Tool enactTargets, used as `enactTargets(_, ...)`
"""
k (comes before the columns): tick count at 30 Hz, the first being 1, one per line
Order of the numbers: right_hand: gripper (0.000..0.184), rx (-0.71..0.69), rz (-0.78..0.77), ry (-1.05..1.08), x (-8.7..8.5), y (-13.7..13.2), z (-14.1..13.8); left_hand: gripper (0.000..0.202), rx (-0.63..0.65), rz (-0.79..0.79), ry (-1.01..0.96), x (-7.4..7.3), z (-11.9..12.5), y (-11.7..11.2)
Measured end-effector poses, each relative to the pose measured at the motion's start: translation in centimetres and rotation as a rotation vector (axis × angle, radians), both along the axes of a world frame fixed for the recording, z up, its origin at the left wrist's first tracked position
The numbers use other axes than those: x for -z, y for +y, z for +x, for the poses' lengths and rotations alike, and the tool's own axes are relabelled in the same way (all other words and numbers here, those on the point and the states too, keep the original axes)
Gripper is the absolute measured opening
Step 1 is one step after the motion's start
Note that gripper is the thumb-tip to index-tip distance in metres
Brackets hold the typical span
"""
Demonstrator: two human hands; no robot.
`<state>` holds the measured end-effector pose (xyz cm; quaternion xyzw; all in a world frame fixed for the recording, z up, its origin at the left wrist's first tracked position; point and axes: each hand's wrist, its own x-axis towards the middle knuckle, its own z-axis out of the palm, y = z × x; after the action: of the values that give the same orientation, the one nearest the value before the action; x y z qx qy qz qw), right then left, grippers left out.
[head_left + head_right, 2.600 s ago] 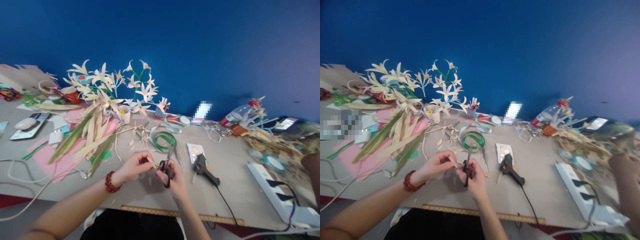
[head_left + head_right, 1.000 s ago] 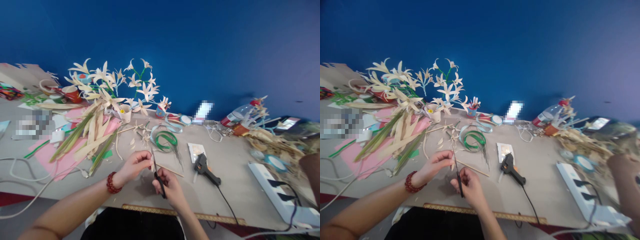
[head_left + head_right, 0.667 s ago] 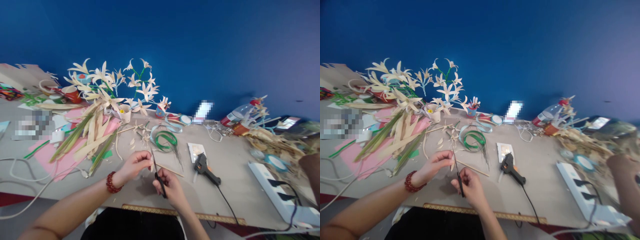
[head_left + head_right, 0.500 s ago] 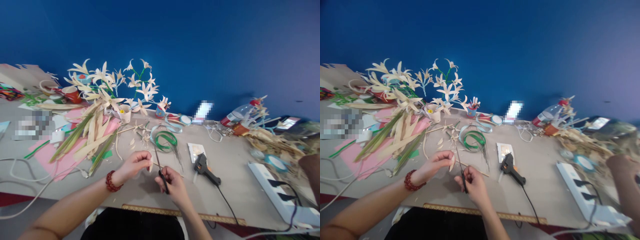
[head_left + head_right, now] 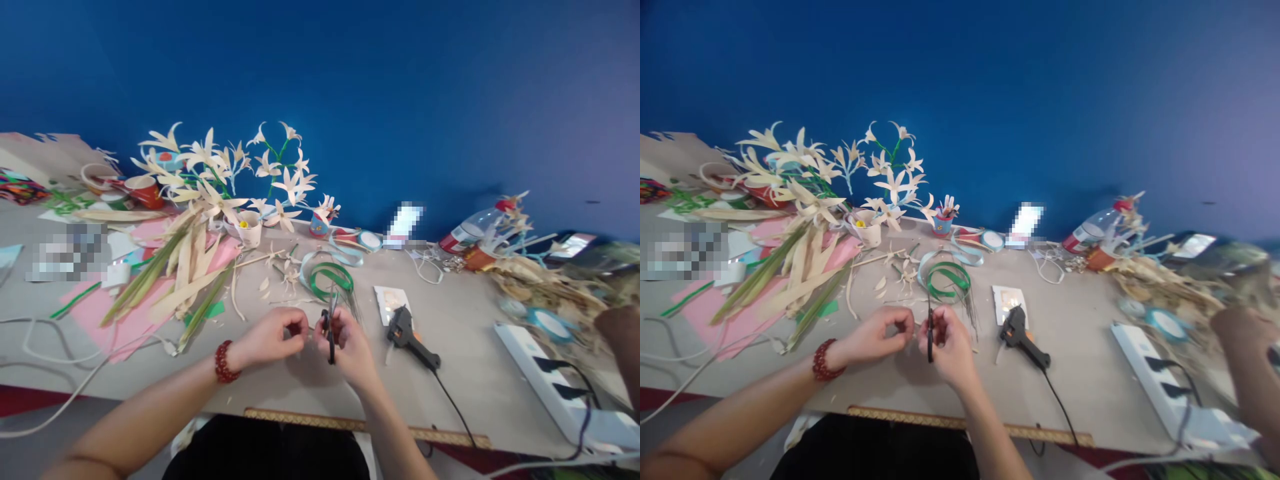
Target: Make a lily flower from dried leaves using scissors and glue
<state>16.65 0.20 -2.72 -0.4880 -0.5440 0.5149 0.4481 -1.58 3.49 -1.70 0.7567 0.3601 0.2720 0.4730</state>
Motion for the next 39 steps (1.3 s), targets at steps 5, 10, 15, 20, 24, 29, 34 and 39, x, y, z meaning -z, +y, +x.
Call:
enactTargets(5, 0.026, 0.028, -0.020, 0.095, 0.0, -0.3, -0.5, 0.005, -0.110, -0.040, -0.136, 0.0, 0.1, -0.2)
enactTargets(10, 0.031, 0.134, -0.017, 0.241, -0.4, -0.2, -1.7, 0.015, -0.119, -0.147, -0.311, 0.2, 0.7, -0.5)
enactTargets(15, 0.036, 0.091, -0.096, 0.188, -0.2, -1.1, -1.1, 0.017, -0.159, -0.164, -0.371, 0.2, 0.5, -0.5)
enactTargets(20, 0.045, -0.163, -0.228, 0.133, 0.0, -2.7, 0.2, 0.018, -0.187, -0.193, -0.436, -0.2, 0.1, -0.4)
enactTargets(24, 0.052, -0.196, -0.249, 0.093, 0.1, -3.2, 0.2, 0.016, -0.173, -0.152, -0.474, -0.6, 0.2, -0.5)
enactTargets(29, 0.053, -0.209, -0.287, 0.139, 0.1, -3.1, -0.2, 0.015, -0.182, -0.133, -0.491, -0.5, 0.4, -0.5)
enactTargets(34, 0.052, -0.211, -0.303, 0.164, 0.3, -3.2, -0.2, 0.015, -0.188, -0.149, -0.507, -0.4, 0.4, -0.5)
enactTargets(39, 0.051, -0.212, -0.286, 0.181, 0.4, -3.2, -0.6, 0.019, -0.269, -0.192, -0.505, -1.0, 0.6, -0.8)
